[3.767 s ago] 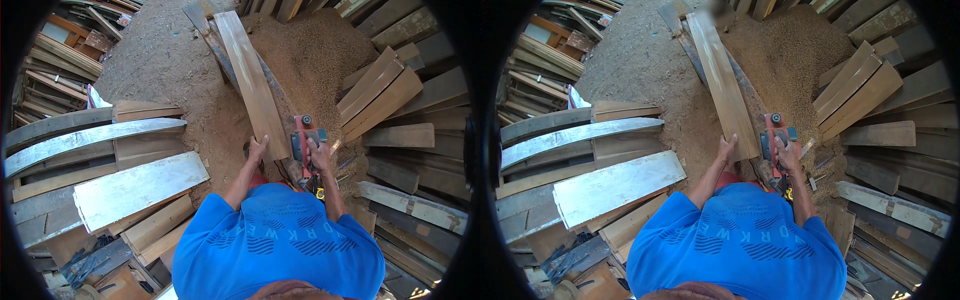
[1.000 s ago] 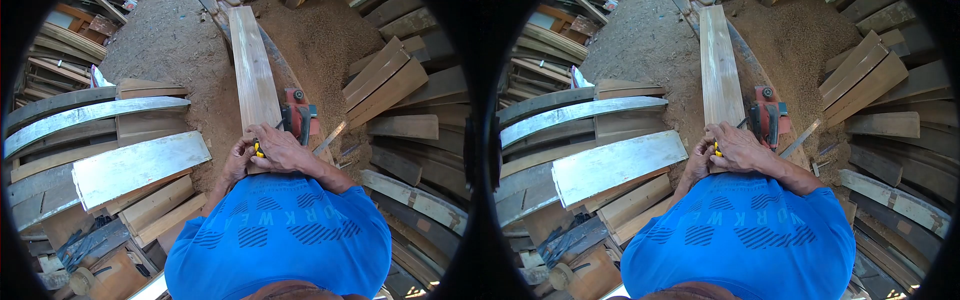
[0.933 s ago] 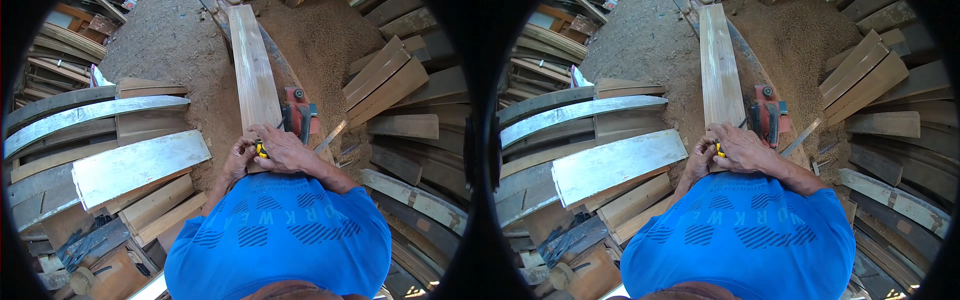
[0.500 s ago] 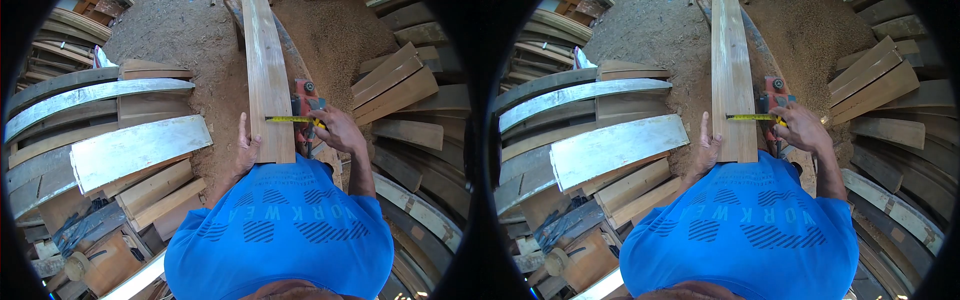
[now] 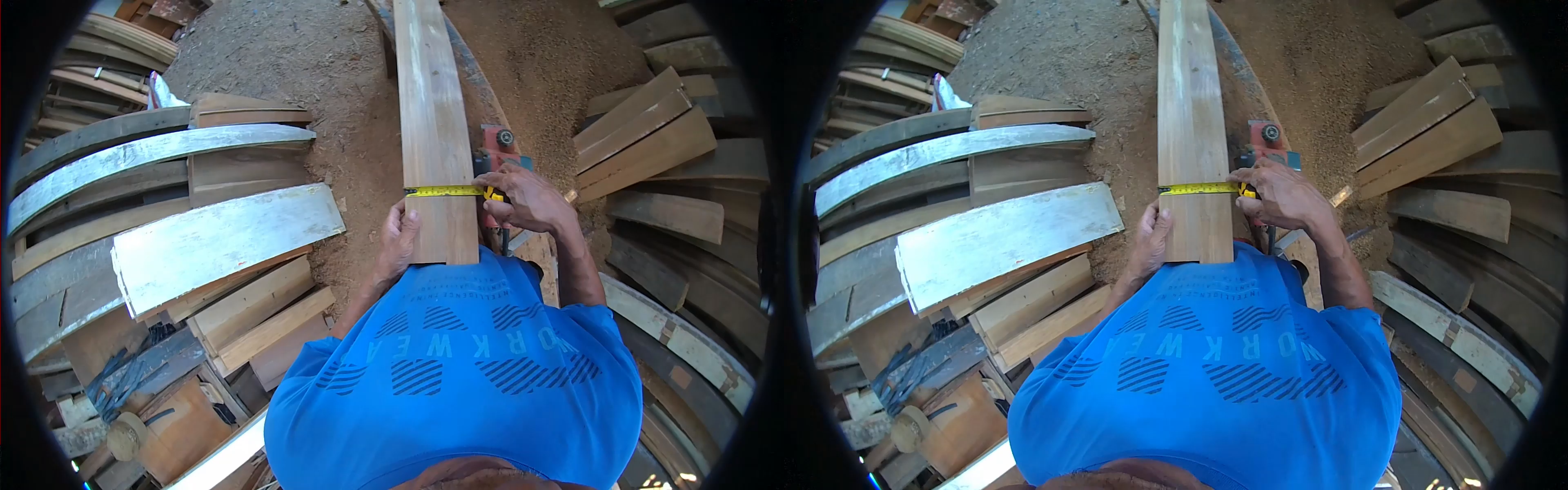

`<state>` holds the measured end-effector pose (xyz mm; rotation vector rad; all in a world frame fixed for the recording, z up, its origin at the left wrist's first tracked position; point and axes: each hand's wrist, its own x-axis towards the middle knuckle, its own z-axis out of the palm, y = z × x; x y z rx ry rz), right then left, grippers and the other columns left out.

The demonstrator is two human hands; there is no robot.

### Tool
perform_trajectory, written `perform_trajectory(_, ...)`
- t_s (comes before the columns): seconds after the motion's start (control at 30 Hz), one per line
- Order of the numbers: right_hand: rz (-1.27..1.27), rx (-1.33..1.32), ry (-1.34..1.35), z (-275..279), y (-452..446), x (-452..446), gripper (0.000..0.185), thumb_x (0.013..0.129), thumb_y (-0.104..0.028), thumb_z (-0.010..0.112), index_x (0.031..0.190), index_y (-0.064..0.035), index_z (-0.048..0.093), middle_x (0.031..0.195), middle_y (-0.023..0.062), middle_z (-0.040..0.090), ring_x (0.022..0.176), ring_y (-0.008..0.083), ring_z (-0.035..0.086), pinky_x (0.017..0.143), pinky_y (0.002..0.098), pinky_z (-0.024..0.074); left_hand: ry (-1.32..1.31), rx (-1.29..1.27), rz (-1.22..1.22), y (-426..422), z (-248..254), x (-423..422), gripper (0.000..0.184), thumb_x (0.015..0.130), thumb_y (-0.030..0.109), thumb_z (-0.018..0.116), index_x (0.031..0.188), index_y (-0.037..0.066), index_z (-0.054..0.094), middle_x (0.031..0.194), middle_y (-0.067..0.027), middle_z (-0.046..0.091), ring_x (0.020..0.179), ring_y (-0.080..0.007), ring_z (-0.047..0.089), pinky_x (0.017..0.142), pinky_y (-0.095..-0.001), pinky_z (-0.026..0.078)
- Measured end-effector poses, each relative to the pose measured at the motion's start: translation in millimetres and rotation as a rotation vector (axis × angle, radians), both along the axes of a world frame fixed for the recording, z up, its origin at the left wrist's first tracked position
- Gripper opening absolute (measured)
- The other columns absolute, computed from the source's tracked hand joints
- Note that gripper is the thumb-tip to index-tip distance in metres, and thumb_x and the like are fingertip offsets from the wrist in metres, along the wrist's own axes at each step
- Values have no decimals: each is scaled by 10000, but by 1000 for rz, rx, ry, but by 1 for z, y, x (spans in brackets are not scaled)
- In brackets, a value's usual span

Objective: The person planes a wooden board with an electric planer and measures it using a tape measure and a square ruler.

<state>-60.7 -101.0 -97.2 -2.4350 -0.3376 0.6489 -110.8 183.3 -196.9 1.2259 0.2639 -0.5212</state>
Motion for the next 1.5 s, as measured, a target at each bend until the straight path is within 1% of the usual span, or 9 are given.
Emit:
perform_trajectory(0.13,-20,-54,81,4,-21,-5,529,862,-332,643,1347,-120,646,1192,194,641,1188,365,605,1047,469,464,32,-17,5,2,1,0,692,1005,462,639,1405,-54,410,1276,-164,593,1160,-196,595,1009,-354,503)
perform_trajectory(0.23,-45,-51,82,8,-27,-8,529,860,-322,676,1345,-111,649,1099,178,640,1135,355,603,1053,457,461,50,-25,-4,4,-3,0,682,1007,449,640,1399,-59,409,1270,-164,590,1151,-195,595,1003,-351,505)
perform_trajectory(0.83,-87,-74,45,1,-33,-17,522,866,-318,680,1354,-134,645,1077,158,615,1129,345,599,1017,468,473,89,-48,8,4,-4,1,617,1012,398,646,1378,-48,427,1267,-152,582,1149,-184,595,995,-342,514)
perform_trajectory(0.93,-87,-114,181,16,-29,-7,529,873,-334,634,1354,-115,632,1376,178,615,1320,376,532,1120,477,422,113,-102,44,4,-3,3,591,1011,366,653,1384,-36,434,1266,-140,587,1147,-184,599,998,-341,514)
perform_trajectory(1.0,-79,-12,16,2,-33,-7,520,879,-334,632,1342,-97,636,1353,198,616,1305,379,541,1114,477,426,102,-132,55,6,-4,12,577,1010,344,655,1397,-25,440,1278,-132,591,1151,-182,601,1003,-338,511)
perform_trajectory(1.17,-174,31,-37,-21,-18,18,516,884,-345,620,1317,-66,647,1327,250,605,1283,389,551,1105,479,432,27,-61,-21,58,-43,49,588,1016,330,640,1462,6,436,1353,-116,587,1186,-166,598,1021,-328,496)
perform_trajectory(1.3,-219,15,-100,-36,-7,39,533,861,-336,618,1316,-61,648,1301,251,609,1262,409,559,1092,484,439,-22,155,-140,127,-90,47,619,1024,343,583,1501,-6,400,1415,-131,560,1279,-210,543,1088,-350,436)
perform_trajectory(1.4,-211,-12,-262,-74,-10,58,502,894,-323,643,1313,-46,646,1281,219,613,1230,397,577,1064,478,452,119,341,-194,162,-117,28,667,1012,361,568,1517,-32,378,1444,-152,542,1319,-245,519,1117,-374,406)
perform_trajectory(1.5,-286,-39,-91,-59,-8,96,498,892,-329,649,1321,-75,647,1249,208,612,1189,387,591,1041,474,466,306,553,-275,194,-183,-2,772,943,471,648,1483,-43,449,1420,-188,578,1284,-293,561,1092,-399,429)
